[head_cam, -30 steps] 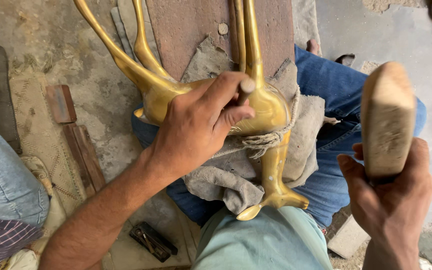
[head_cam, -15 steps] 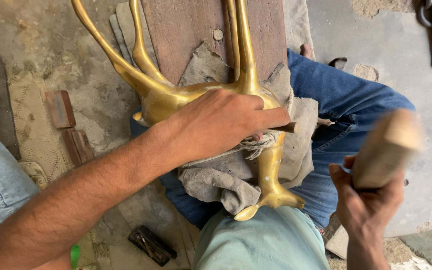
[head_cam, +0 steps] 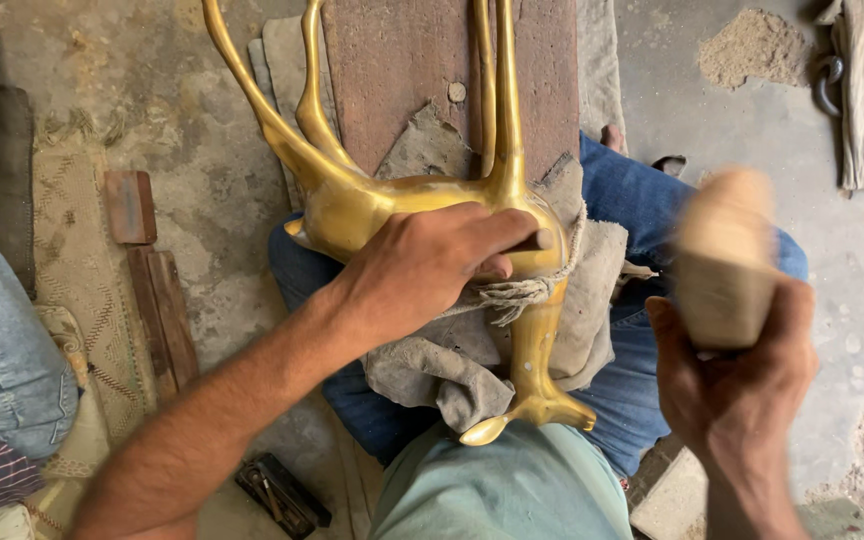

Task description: The person ties a rope around a brass deer figurine resting on cloth on their lap, then holds a metal punch against the figurine's body and strikes the punch with a wooden mallet, repositioning the punch repeatedly to work the brass surface.

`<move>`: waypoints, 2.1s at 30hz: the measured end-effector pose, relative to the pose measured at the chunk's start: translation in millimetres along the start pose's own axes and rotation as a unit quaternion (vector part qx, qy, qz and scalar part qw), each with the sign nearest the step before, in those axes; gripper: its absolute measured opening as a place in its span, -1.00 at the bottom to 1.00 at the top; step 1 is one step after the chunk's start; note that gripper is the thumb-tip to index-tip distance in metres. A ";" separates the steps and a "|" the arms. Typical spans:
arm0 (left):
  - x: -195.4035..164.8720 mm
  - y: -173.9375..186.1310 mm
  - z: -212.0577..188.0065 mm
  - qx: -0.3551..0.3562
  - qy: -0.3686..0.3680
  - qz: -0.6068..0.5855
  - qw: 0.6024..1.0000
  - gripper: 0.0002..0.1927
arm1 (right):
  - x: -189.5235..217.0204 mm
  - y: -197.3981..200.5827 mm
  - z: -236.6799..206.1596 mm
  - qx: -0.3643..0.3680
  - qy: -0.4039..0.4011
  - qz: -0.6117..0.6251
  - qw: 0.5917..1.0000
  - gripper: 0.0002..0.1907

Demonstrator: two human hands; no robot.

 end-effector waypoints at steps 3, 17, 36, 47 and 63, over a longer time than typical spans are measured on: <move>1.0 -2.4 -17.9 -0.088 0.034 0.001 0.996 -0.70 | 20.0 19.8 30.3 0.050 0.115 -0.158 0.979 -0.53; 23.4 -55.3 -87.1 -0.318 0.050 0.008 0.947 -0.71 | 110.1 55.8 76.0 0.074 0.373 -0.162 0.910 -0.30; 10.3 -22.9 -47.0 -0.220 0.083 -0.026 0.972 -0.82 | 60.1 45.7 72.6 0.114 0.224 -0.151 0.956 -0.45; 8.4 7.8 -25.0 -0.150 0.018 -0.062 0.987 -0.70 | 29.6 42.4 62.4 0.094 0.187 -0.112 0.971 -0.48; 5.5 6.6 -20.9 -0.091 0.015 0.020 0.996 -0.58 | 36.6 25.3 64.2 0.039 0.233 -0.124 0.964 -0.47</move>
Point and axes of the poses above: each hand's wrist, its own z-axis towards the middle knuckle, its own y-axis out of the back of the hand, x = y × z, the point moved 2 cm from there along z, towards the middle knuckle, and after that the axes turned 9 degrees about -x, right-handed, at the moved point
